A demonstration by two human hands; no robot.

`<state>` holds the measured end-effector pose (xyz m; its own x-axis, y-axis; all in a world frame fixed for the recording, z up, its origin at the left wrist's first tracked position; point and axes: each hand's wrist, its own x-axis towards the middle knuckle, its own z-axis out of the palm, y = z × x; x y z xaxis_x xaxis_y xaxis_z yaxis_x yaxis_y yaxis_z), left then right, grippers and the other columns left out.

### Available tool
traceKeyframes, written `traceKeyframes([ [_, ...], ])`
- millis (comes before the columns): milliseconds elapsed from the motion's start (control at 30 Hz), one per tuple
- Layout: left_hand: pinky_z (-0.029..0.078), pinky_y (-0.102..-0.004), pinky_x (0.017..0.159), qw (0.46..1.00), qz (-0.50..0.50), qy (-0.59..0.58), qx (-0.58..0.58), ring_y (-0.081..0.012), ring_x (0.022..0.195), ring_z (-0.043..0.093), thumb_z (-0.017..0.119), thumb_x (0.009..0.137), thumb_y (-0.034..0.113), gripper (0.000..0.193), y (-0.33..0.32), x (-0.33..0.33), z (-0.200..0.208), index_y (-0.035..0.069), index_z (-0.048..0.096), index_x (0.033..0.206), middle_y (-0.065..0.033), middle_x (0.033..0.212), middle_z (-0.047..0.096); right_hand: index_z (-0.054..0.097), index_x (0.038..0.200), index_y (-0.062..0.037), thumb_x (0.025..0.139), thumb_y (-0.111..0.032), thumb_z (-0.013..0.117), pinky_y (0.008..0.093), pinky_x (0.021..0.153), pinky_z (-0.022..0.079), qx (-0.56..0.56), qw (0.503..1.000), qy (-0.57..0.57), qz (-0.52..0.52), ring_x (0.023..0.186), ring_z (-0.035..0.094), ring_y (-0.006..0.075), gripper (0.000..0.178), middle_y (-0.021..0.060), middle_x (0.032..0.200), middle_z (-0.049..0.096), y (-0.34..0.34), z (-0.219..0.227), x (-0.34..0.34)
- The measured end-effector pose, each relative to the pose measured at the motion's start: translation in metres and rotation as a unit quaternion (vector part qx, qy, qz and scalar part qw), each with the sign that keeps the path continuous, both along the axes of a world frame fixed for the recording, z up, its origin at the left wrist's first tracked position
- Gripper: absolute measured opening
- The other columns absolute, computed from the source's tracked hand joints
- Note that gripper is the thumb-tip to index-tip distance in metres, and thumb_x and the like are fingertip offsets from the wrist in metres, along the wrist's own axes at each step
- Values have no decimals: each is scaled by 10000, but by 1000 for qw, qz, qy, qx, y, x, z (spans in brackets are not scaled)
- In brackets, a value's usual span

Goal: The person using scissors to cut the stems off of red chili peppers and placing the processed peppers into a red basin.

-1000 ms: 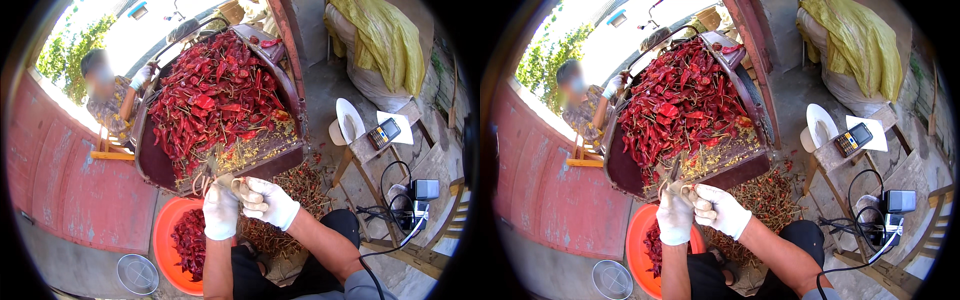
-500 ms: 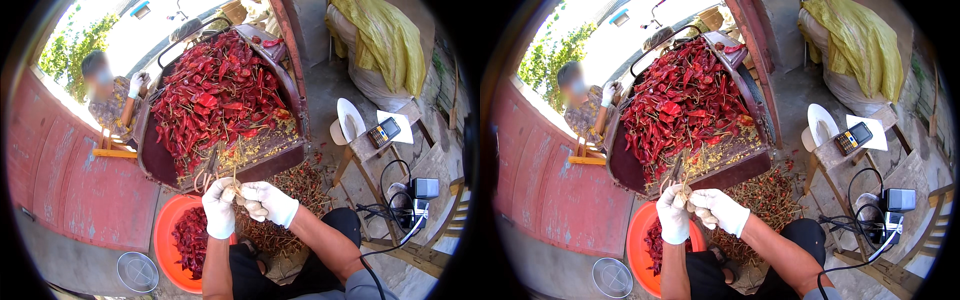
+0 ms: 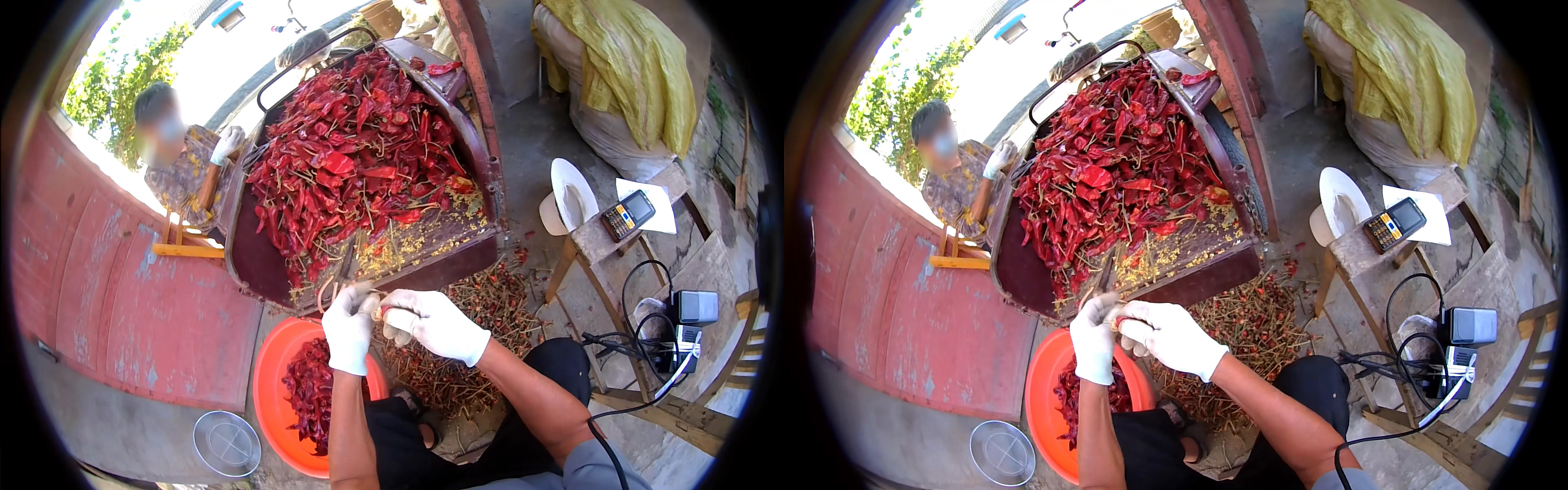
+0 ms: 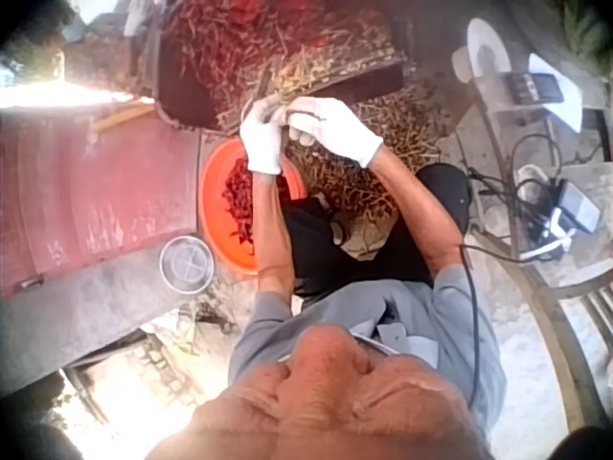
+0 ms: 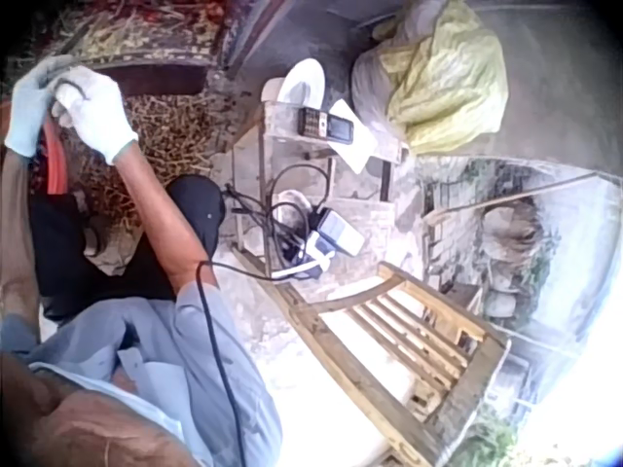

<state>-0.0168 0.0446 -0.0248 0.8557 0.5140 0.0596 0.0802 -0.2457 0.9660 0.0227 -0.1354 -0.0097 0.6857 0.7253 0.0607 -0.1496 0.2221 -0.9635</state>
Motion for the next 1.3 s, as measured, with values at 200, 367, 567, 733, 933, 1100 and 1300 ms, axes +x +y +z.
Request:
traceKeyframes([
  [200, 527, -278, 802, 979, -41, 21, 200, -140, 869, 671, 686, 918, 77, 206, 28, 24, -26, 14, 733, 1109, -96, 950, 737, 647, 1126, -7, 1000, -162, 564, 251, 668, 498, 59, 995, 79, -14, 707, 575, 74, 216, 24, 861, 655, 2, 0, 1],
  [367, 537, -341, 849, 932, -79, 50, 350, -265, 940, 707, 682, 899, 175, 234, 22, 81, -28, 102, 739, 1114, -140, 1045, 728, 682, 1080, -24, 973, -203, 593, 248, 628, 495, 47, 996, 81, -9, 662, 587, 81, 227, 16, 795, 647, 5, -1, 4],
  [567, 533, -427, 814, 803, -108, 10, 586, -310, 961, 663, 714, 843, 205, 318, -4, 162, -37, 166, 696, 1159, -113, 1043, 669, 665, 1009, -25, 980, -176, 581, 259, 611, 498, 55, 997, 59, -1, 642, 592, 94, 174, 30, 785, 660, 10, -6, 9],
  [733, 539, -434, 819, 745, -70, 84, 658, -321, 967, 663, 747, 816, 262, 314, -10, 198, -53, 145, 720, 1106, -113, 1037, 679, 668, 1048, -13, 976, -184, 584, 276, 626, 510, 37, 996, 80, -20, 650, 615, 117, 204, 55, 798, 667, 7, -3, 11],
  [933, 537, -438, 810, 775, -40, 37, 630, -333, 926, 668, 723, 840, 239, 230, -4, 194, -53, 99, 736, 1022, -131, 975, 687, 671, 1063, -10, 970, -201, 594, 272, 608, 501, 15, 990, 120, -77, 640, 610, 109, 227, 49, 784, 670, 4, -8, 19],
  [1100, 517, -344, 731, 888, 4, -63, 456, -224, 771, 653, 689, 913, 191, 234, 25, 147, -40, -6, 711, 1037, -91, 870, 694, 669, 1079, -29, 937, -157, 622, 265, 605, 498, 52, 971, 148, -179, 639, 594, 88, 197, 37, 811, 678, 7, -19, 26],
  [1300, 379, -201, 561, 999, -27, 24, 12, -28, 646, 484, 625, 967, 107, 131, -37, 39, 24, 19, 703, 1025, 28, 806, 634, 633, 1234, 32, 960, -149, 652, 226, 631, 502, 30, 953, 127, -273, 707, 594, 56, 329, 34, 952, 684, -1, -8, 24],
])
